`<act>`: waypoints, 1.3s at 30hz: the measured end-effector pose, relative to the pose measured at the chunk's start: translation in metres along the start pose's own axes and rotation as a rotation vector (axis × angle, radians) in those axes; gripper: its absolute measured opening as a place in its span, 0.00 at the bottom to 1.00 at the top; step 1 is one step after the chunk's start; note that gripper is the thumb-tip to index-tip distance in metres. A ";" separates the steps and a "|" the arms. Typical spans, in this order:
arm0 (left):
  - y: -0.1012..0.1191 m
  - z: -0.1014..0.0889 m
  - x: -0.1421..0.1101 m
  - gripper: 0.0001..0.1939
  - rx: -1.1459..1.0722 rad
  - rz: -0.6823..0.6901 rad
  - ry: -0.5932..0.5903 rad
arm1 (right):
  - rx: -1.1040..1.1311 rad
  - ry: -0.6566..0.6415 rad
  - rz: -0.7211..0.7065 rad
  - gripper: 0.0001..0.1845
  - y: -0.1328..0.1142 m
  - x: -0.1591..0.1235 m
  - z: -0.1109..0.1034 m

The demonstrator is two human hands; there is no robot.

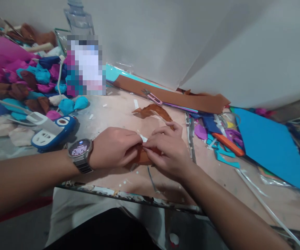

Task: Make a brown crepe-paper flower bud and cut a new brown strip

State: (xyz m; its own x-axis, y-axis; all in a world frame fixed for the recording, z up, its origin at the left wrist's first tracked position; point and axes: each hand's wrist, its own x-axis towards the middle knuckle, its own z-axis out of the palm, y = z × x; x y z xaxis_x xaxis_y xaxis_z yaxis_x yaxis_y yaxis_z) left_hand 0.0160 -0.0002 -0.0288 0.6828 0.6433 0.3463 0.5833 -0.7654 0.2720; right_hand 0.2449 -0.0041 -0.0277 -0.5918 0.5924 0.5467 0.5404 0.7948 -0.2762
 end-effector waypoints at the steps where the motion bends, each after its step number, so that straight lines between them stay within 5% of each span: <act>1: 0.000 0.000 0.000 0.12 -0.011 -0.001 -0.003 | -0.006 0.005 -0.017 0.06 0.000 0.000 -0.001; 14: 0.005 -0.006 -0.001 0.16 -0.225 -0.064 -0.001 | -0.145 -0.011 -0.131 0.08 -0.005 0.001 -0.009; 39: 0.001 -0.001 -0.001 0.16 -0.044 0.020 0.080 | -0.179 0.080 -0.113 0.10 -0.007 0.002 -0.007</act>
State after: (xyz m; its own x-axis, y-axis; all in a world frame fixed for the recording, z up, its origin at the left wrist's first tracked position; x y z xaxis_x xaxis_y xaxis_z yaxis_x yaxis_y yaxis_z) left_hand 0.0156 -0.0014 -0.0284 0.6560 0.6255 0.4224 0.5486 -0.7795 0.3024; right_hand 0.2437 -0.0096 -0.0192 -0.6088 0.4831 0.6293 0.5751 0.8151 -0.0694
